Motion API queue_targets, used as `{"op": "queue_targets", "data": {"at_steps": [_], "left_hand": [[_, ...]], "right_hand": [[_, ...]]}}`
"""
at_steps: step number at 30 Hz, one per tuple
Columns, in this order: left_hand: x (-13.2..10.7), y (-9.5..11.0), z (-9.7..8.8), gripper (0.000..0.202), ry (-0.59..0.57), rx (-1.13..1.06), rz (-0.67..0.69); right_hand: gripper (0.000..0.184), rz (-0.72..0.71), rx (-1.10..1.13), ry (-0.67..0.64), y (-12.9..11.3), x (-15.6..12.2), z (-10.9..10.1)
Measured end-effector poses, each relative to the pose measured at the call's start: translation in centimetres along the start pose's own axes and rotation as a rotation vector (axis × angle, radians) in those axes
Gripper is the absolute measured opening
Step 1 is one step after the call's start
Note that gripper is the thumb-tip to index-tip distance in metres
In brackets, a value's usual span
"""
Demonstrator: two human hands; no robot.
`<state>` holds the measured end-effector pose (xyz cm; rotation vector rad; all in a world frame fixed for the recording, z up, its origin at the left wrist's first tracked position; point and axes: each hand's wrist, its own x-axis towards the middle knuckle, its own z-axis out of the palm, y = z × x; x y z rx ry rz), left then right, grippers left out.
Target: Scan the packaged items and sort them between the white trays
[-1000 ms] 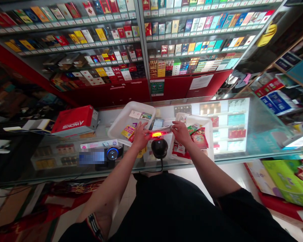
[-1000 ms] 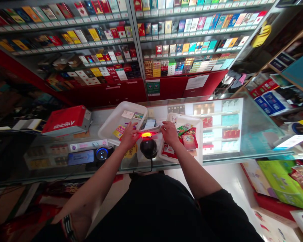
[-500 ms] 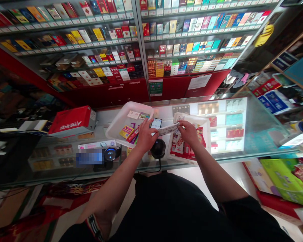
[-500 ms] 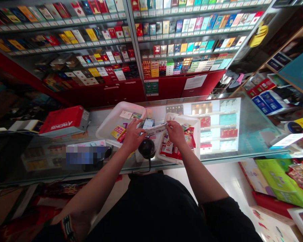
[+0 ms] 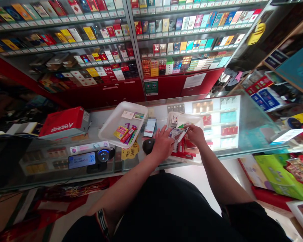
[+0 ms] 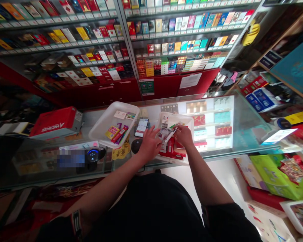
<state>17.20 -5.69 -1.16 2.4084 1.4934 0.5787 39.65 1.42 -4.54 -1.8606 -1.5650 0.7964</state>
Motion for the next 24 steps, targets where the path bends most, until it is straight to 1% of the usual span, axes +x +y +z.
{"op": "queue_targets", "data": {"at_steps": [4,7,10,13,16,18,22,24], "left_hand": [[0.0,1.5,2.0,0.013,-0.075,-0.02,0.015],[0.0,2.1,3.2,0.013,-0.102,-0.024,0.044],[-0.1,2.4,3.8,0.012,-0.104,-0.036,0.064],[-0.2,2.7,3.9,0.012,-0.09,-0.064,0.07],[-0.4,2.7,3.4,0.013,-0.056,-0.096,0.088],[-0.6,2.4,2.6,0.012,-0.019,-0.112,0.115],[-1.1,1.3,0.1,0.016,0.063,-0.133,0.162],[-1.4,0.4,-1.4,0.017,0.099,-0.127,0.143]], "right_hand": [[0.033,0.069,-0.02,-0.019,1.8,0.2,-0.8],[0.034,0.093,-0.011,-0.01,2.6,0.1,-1.4],[0.035,0.104,-0.032,-0.001,2.9,-0.1,-2.1],[0.036,0.094,-0.02,0.012,2.6,-0.4,-2.9],[0.036,0.102,0.011,0.05,1.8,-0.7,-3.6],[0.036,0.114,0.038,0.08,0.9,-0.8,-3.9],[0.038,0.116,0.052,0.119,-1.3,-1.2,-3.5],[0.038,0.109,0.062,0.105,-2.6,-1.2,-2.8]]}}
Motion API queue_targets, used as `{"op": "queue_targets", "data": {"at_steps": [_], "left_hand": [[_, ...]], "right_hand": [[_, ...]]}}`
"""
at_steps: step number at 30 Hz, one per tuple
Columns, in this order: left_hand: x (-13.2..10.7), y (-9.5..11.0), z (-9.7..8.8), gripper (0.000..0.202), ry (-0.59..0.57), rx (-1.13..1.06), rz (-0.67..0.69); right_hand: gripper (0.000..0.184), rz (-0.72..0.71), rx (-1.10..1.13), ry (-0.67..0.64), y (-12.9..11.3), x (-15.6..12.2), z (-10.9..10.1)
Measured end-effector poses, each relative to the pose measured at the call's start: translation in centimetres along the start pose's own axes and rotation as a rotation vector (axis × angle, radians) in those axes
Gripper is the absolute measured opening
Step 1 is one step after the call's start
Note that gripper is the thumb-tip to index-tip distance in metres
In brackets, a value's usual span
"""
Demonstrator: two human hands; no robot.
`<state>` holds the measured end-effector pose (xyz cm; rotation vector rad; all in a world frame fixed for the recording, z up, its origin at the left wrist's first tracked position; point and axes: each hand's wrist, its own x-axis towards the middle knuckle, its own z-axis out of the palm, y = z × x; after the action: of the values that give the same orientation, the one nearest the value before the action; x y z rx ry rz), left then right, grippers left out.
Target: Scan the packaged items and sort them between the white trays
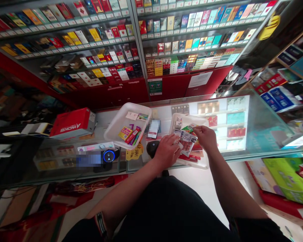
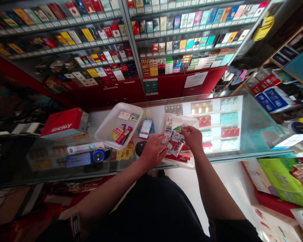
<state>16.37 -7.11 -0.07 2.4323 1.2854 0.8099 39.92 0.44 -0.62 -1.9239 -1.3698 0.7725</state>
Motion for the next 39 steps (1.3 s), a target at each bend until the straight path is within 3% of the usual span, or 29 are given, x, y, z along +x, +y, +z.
{"op": "queue_targets", "data": {"at_steps": [7,15,22,29,35,39], "left_hand": [[-1.2,-4.1,-4.9,0.015,0.043,0.049,-0.192],[-2.7,-11.3,-9.2,0.015,0.031,0.104,-0.325],[-3.4,-17.7,-12.0,0.023,-0.014,0.173,-0.49],[-3.0,-24.3,-13.2,0.042,-0.139,0.22,-0.622],[-2.1,-29.2,-12.8,0.06,-0.207,0.222,-0.715],[-1.6,-31.4,-12.2,0.06,-0.226,0.162,-0.756]], "right_hand": [[0.03,-0.097,0.013,-0.076,-4.9,-1.0,3.4],[0.021,-0.249,-0.078,-0.158,-11.2,-1.8,8.7],[0.019,-0.292,-0.151,-0.273,-15.8,-2.2,14.0],[0.018,-0.272,-0.182,-0.419,-18.9,-2.0,20.3],[0.017,-0.25,-0.25,-0.523,-20.9,-0.7,25.6],[0.019,-0.16,-0.295,-0.551,-21.2,0.4,29.1]]}}
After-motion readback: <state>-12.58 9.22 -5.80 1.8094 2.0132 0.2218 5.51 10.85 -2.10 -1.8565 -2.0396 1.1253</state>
